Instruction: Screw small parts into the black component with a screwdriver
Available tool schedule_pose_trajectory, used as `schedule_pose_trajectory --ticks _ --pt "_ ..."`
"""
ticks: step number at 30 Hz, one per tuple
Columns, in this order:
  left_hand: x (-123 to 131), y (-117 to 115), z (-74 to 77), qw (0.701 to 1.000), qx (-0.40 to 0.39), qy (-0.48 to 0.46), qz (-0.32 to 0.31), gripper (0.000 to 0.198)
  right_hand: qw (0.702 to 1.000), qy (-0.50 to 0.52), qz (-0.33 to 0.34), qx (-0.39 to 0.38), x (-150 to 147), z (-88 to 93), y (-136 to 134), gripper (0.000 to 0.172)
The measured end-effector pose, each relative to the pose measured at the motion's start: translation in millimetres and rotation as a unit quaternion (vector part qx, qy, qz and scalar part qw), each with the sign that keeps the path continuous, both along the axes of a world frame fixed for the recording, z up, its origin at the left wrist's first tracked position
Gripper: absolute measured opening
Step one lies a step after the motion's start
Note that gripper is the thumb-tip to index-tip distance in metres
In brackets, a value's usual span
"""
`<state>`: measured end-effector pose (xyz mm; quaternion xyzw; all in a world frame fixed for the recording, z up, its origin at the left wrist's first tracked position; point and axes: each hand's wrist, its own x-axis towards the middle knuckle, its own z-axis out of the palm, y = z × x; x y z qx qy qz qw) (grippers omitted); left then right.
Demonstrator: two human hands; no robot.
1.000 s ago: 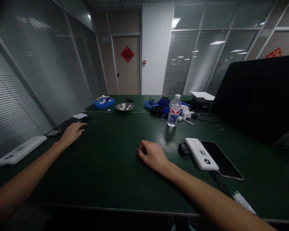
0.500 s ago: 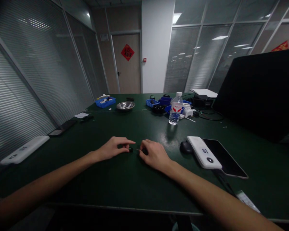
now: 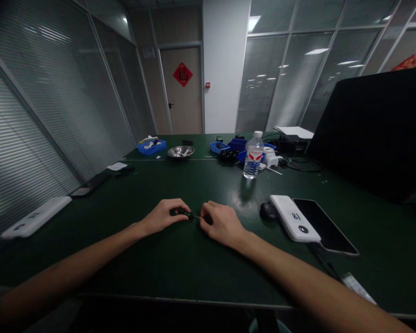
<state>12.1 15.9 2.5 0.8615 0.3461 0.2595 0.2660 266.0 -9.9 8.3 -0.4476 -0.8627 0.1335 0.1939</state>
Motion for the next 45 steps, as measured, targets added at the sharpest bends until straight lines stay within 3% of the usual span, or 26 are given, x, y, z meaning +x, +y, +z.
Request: schedule_pose_trajectory --ticks 10,16,23,31,38,45 --pt "0.7 -1.4 -2.4 0.998 -0.014 -0.04 -0.037 0.018 1.0 0.005 0.019 0.004 -0.4 -2.0 -0.2 0.01" --pt "-0.1 -2.5 -5.5 0.996 -0.01 -0.087 -0.023 0.016 0.997 0.06 0.039 -0.002 0.1 -1.9 -0.6 0.009" --pt "0.7 -6.6 -0.4 0.997 0.008 -0.062 -0.054 0.017 0.998 0.005 0.054 0.026 0.2 0.7 -3.2 0.011" --pt "1.2 -5.5 0.8 0.991 -0.05 -0.125 -0.001 0.018 0.989 0.135 0.062 -0.015 0.4 -4.5 1.2 0.011" --pt "1.2 -7.8 -0.8 0.996 -0.003 -0.082 -0.03 0.016 0.996 0.015 0.079 0.035 1.4 1.5 -1.6 0.011" --pt "1.3 -7.0 0.8 0.996 -0.02 -0.093 -0.005 0.018 0.997 0.036 0.062 0.039 1.3 2.9 -2.5 0.011"
